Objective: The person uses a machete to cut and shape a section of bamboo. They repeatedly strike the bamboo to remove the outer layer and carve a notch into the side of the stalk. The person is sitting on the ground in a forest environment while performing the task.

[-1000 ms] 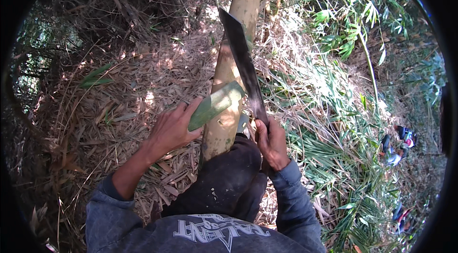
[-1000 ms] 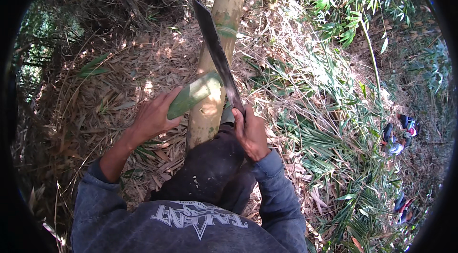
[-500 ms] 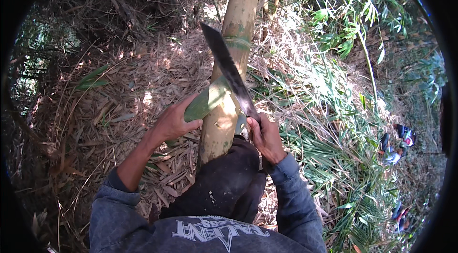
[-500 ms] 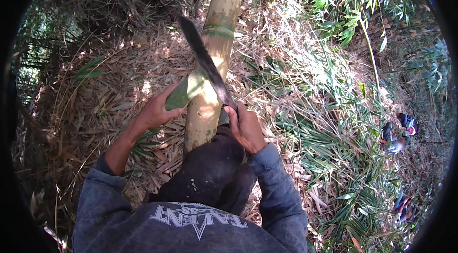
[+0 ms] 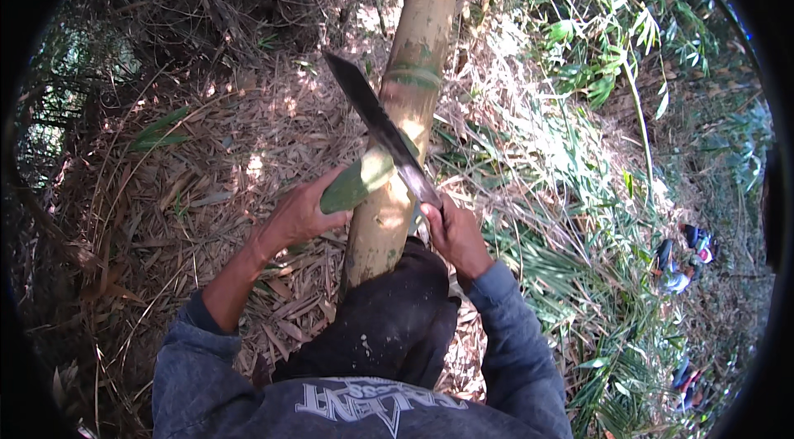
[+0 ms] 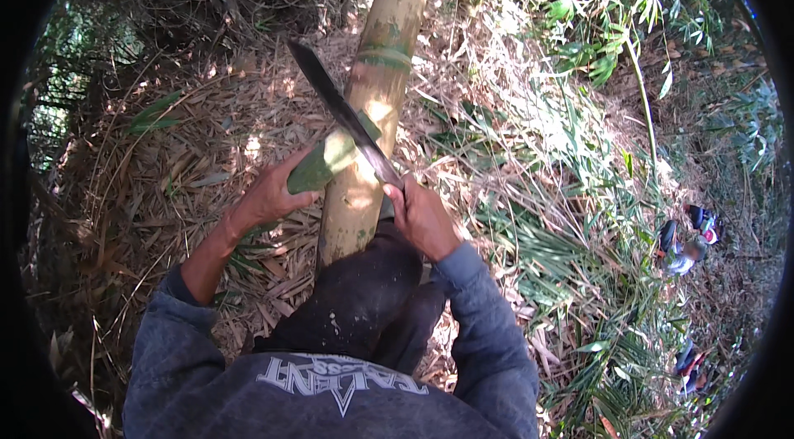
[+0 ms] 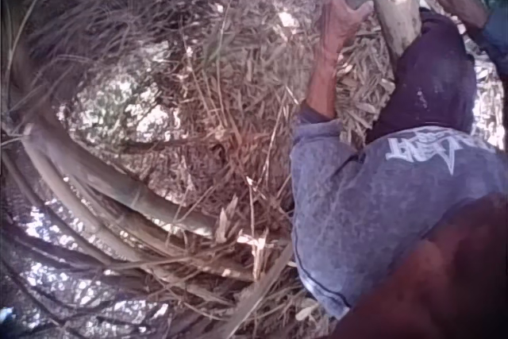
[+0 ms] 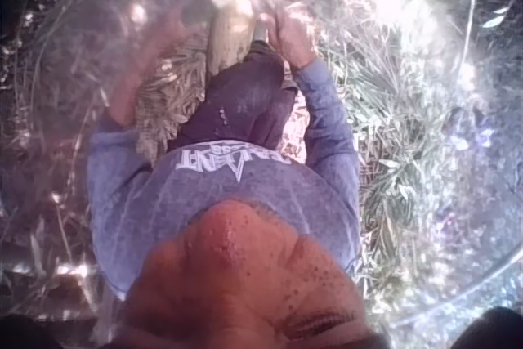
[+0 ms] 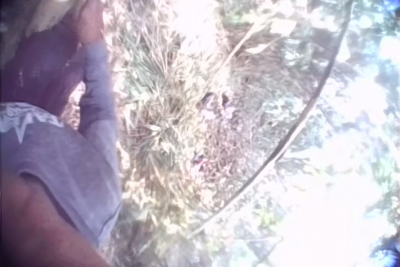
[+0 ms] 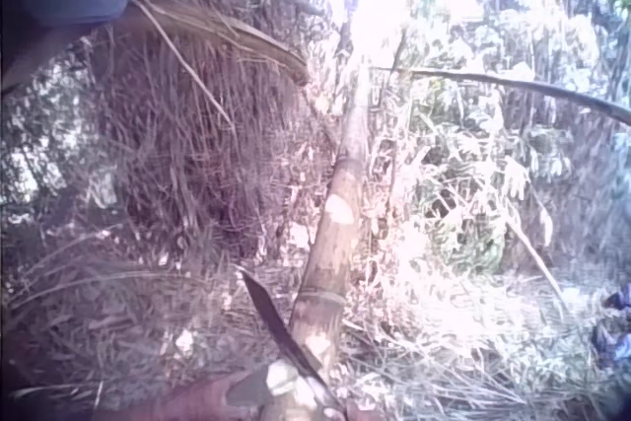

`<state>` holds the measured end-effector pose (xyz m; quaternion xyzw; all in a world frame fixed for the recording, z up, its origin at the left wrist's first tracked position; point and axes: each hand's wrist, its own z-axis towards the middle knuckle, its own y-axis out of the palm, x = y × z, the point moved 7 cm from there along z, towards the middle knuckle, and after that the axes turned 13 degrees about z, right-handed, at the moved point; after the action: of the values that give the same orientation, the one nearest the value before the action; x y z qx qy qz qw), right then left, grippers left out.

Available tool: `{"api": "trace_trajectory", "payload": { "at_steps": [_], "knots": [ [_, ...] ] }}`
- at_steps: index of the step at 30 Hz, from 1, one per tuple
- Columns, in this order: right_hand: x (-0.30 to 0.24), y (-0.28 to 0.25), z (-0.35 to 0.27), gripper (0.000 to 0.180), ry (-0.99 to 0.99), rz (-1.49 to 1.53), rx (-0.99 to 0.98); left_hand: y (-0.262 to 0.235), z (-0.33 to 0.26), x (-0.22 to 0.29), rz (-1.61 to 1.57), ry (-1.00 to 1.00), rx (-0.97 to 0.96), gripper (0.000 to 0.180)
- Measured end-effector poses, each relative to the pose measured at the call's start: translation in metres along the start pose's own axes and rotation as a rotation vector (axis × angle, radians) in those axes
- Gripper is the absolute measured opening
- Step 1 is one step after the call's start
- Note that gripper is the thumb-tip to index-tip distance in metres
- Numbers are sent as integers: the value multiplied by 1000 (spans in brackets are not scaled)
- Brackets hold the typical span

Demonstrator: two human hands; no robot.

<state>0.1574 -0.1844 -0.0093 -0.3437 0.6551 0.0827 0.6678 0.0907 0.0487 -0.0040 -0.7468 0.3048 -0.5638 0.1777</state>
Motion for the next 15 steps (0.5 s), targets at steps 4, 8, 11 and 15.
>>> {"api": "trace_trajectory", "payload": {
  "at_steps": [4, 8, 11, 15],
  "knots": [
    [-4, -4, -4, 36, 115, 27, -55, 3, -2, -3, -21, -18, -13, 79],
    [-35, -24, -2, 35, 74, -169, -62, 1, -8, -3, 141, -40, 48, 78],
    [-58, -33, -10, 32, -38, -54, 48, -3, -8, -4, 202, -65, 49, 77],
    [-56, -29, -19, 17, -152, 238, 325, -4, -6, 1, 127, -32, 55, 76]
  ]
}}
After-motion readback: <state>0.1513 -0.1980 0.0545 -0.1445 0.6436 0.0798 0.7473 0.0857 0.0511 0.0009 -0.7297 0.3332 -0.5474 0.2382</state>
